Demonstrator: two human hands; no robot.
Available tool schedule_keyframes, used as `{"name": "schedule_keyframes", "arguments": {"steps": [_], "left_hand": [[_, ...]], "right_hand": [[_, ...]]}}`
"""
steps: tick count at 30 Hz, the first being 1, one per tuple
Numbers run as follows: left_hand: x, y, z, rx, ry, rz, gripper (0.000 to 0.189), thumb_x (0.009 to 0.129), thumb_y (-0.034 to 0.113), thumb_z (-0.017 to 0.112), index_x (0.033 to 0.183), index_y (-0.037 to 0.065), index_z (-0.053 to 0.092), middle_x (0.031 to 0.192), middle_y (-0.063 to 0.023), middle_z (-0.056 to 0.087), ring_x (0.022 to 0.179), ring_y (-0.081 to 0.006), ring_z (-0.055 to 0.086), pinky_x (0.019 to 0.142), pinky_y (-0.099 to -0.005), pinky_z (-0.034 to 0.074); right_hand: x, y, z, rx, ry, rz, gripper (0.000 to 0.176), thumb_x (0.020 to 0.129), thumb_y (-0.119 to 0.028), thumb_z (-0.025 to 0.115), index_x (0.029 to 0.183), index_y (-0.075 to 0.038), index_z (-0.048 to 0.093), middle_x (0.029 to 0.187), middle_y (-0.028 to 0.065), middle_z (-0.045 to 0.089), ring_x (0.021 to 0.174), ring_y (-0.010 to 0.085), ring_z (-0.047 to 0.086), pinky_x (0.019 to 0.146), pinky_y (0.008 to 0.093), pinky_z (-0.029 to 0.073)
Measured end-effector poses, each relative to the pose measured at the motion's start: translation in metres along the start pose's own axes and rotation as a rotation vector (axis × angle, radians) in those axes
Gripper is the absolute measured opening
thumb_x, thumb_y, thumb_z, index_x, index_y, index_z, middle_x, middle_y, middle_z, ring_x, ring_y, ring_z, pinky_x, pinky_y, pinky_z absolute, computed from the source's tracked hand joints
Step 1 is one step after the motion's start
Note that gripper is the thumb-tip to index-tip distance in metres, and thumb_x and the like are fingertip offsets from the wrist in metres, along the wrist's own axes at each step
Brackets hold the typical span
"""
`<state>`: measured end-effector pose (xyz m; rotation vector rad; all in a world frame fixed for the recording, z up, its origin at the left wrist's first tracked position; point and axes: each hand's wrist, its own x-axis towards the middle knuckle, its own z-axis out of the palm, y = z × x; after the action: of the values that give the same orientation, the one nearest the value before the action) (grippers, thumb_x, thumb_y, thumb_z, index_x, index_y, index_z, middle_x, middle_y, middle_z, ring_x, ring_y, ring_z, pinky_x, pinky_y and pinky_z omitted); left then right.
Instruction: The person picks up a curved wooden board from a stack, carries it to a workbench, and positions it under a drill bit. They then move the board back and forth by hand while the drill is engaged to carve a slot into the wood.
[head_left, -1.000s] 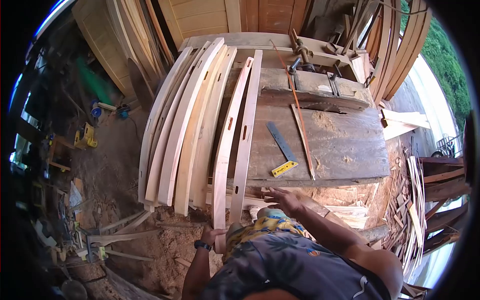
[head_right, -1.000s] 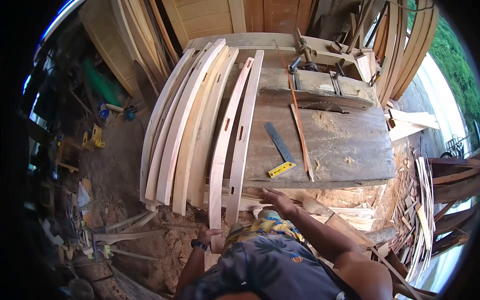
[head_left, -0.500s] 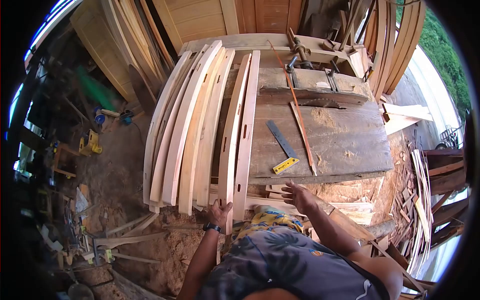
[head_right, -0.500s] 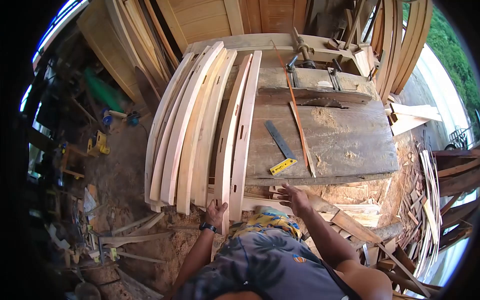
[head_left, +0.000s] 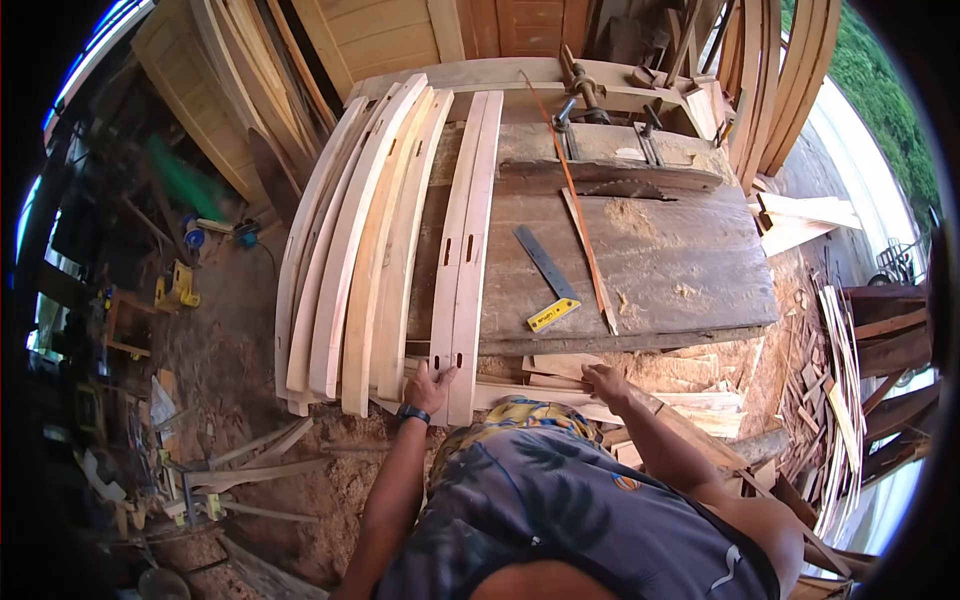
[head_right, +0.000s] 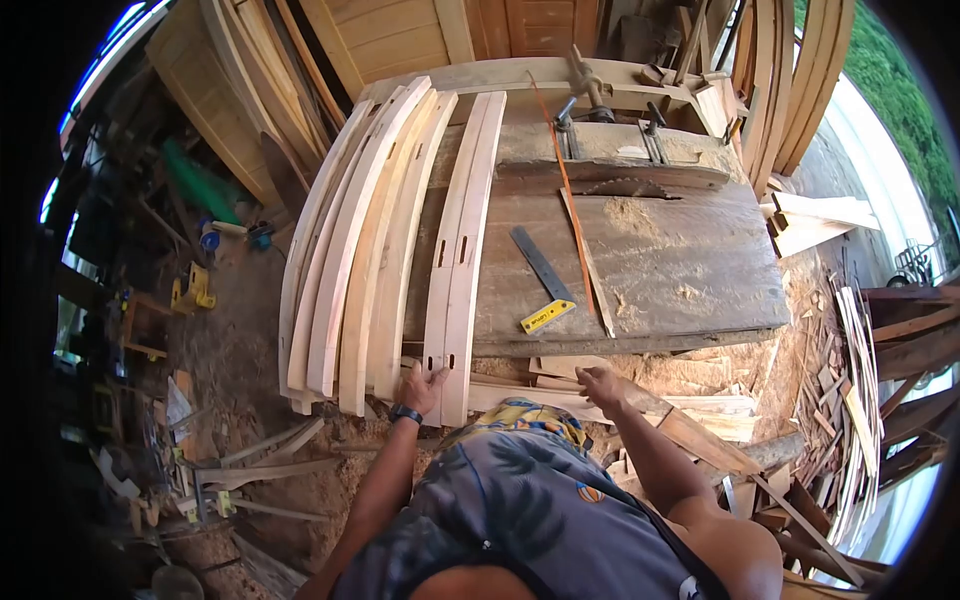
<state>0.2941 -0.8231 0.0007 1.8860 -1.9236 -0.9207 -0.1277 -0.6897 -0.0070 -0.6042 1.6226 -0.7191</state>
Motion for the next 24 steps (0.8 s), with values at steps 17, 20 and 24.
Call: {"name": "schedule_keyframes", "arguments": {"steps": [17, 20, 24], "left_hand": [[-0.023, 0.014, -0.068, 0.608, 0.196, 0.129, 0.089, 0.078, 0.016, 0.083, 0.157, 0.003, 0.043, 0.165, -0.021, 0.038, 0.154, -0.0418, 0.034, 0.128, -0.0541, 0.028], [-0.011, -0.009, -0.048, 0.664, 0.168, 0.137, 0.099, 0.078, 0.007, 0.077, 0.165, 0.003, 0.03, 0.172, -0.0207, 0.029, 0.161, -0.0415, 0.023, 0.132, -0.0527, 0.02], [-0.015, -0.002, -0.066, 0.682, 0.111, 0.178, 0.095, 0.085, -0.001, 0.067, 0.169, 0.005, 0.024, 0.177, -0.02, 0.02, 0.164, -0.039, 0.018, 0.13, -0.0516, 0.028]], "right_hand": [[-0.102, 0.264, -0.049, 0.015, 0.282, 0.583, 0.052, 0.1, -0.048, 0.071, 0.122, -0.002, 0.073, 0.11, 0.0135, 0.077, 0.082, 0.0263, 0.077, 0.066, 0.04, 0.061], [-0.112, 0.264, -0.038, 0.046, 0.326, 0.449, 0.051, 0.101, -0.046, 0.07, 0.123, -0.001, 0.073, 0.11, 0.0144, 0.077, 0.086, 0.0259, 0.076, 0.067, 0.0394, 0.061], [-0.147, 0.228, -0.019, 0.058, 0.314, 0.432, 0.05, 0.105, -0.044, 0.065, 0.133, -0.002, 0.068, 0.12, 0.0128, 0.076, 0.091, 0.024, 0.074, 0.072, 0.0376, 0.06]]}}
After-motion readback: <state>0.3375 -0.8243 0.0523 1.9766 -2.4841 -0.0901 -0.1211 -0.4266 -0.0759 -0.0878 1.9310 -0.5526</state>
